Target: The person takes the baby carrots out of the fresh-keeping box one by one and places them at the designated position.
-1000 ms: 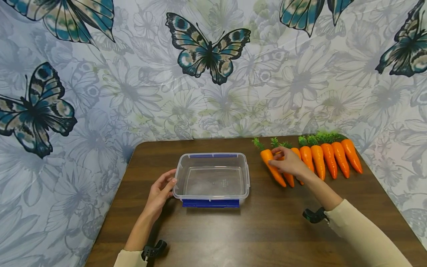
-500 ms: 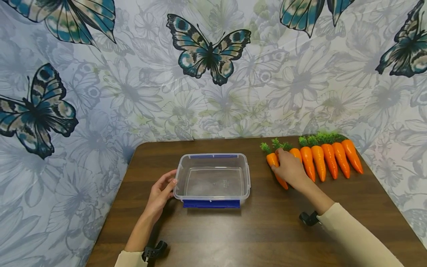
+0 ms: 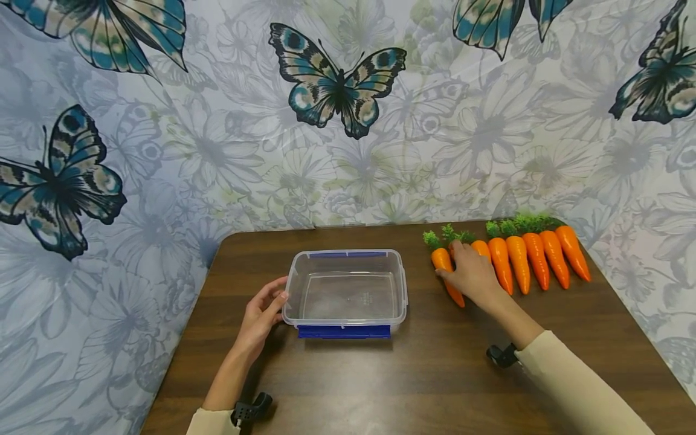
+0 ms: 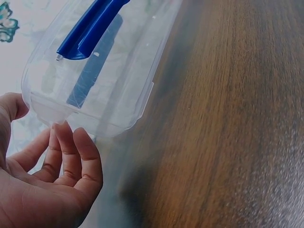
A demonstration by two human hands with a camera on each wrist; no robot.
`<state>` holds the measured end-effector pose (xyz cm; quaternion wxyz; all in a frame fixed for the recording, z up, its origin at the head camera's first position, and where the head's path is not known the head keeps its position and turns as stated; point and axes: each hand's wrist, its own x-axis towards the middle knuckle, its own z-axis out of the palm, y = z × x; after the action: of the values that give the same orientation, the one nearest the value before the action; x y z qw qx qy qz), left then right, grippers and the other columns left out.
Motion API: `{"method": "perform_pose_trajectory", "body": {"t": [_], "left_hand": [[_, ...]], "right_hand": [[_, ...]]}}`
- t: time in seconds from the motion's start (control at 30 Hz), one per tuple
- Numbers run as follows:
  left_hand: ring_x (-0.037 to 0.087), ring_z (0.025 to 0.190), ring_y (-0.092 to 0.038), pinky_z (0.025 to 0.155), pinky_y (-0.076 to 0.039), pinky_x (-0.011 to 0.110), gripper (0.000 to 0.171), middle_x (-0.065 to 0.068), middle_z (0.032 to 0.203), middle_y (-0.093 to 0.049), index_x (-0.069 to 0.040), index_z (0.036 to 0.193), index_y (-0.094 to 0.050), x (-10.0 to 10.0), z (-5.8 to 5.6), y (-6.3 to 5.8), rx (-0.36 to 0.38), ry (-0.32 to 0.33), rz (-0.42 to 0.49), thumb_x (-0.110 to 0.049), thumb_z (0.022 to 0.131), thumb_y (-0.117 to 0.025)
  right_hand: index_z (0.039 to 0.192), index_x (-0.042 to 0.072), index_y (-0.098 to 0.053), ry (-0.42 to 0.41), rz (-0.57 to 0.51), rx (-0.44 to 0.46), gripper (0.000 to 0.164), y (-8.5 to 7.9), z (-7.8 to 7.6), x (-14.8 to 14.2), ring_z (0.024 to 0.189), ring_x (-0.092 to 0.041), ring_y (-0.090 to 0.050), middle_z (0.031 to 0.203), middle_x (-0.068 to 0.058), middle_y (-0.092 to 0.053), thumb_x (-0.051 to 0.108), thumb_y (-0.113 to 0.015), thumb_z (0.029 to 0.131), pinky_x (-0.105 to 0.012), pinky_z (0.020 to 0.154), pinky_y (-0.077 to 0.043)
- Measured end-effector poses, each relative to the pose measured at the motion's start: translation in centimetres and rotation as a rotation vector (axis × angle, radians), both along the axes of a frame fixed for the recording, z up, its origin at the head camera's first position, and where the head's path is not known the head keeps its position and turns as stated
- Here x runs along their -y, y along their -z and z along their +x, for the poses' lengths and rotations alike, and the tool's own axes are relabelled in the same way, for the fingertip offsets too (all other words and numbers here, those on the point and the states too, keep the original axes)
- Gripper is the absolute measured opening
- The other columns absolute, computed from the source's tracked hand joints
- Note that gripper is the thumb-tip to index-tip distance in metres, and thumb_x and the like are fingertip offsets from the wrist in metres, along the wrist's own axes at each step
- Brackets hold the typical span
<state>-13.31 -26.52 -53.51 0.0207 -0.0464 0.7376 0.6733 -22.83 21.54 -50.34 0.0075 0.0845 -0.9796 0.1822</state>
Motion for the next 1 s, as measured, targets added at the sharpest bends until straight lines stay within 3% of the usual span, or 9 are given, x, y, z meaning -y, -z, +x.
{"method": "perform_pose_trajectory", "body": {"t": [0.17,0.37,0.67,1.0], "left_hand": [[0.012,0.101,-0.066,0.079,-0.061,0.026,0.047,0.005,0.119,-0.066,-0.015,0.154,-0.057,0.0,0.0,0.0,0.008,-0.007,0.003,-0.03,0.11,-0.065],[0.012,0.101,-0.065,0.079,-0.06,0.026,0.047,0.006,0.119,-0.065,-0.015,0.154,-0.057,0.0,-0.1,0.0,0.009,-0.007,0.003,-0.029,0.11,-0.065],[0.014,0.103,-0.065,0.081,-0.06,0.027,0.047,0.006,0.12,-0.064,-0.017,0.154,-0.057,-0.2,-0.3,0.0,0.013,-0.006,-0.008,-0.031,0.11,-0.065],[0.012,0.103,-0.066,0.081,-0.06,0.026,0.046,0.009,0.122,-0.067,-0.014,0.153,-0.057,-0.3,0.1,0.1,-0.013,-0.015,-0.023,-0.028,0.11,-0.064]], "right_hand": [[0.14,-0.004,-0.056,0.01,-0.024,0.003,0.064,0.0,-0.1,0.4,0.09,-0.039,-0.068,0.121,-0.026,-0.069,0.037,-0.079,0.097,-0.057,0.077,-0.059],[0.137,-0.003,-0.058,0.009,-0.028,0.004,0.056,-0.2,-0.1,0.5,0.081,-0.032,-0.063,0.11,-0.022,-0.069,0.03,-0.078,0.097,-0.05,0.069,-0.055],[0.144,-0.002,-0.055,0.033,-0.017,0.02,0.058,-0.3,0.0,-0.2,0.086,-0.039,-0.067,0.125,-0.026,-0.069,0.028,-0.076,0.098,-0.056,0.071,-0.059],[0.144,-0.001,-0.055,0.02,-0.043,0.014,0.06,0.2,0.2,-0.6,0.078,-0.033,-0.064,0.126,-0.025,-0.069,0.029,-0.078,0.098,-0.049,0.064,-0.057]]}}
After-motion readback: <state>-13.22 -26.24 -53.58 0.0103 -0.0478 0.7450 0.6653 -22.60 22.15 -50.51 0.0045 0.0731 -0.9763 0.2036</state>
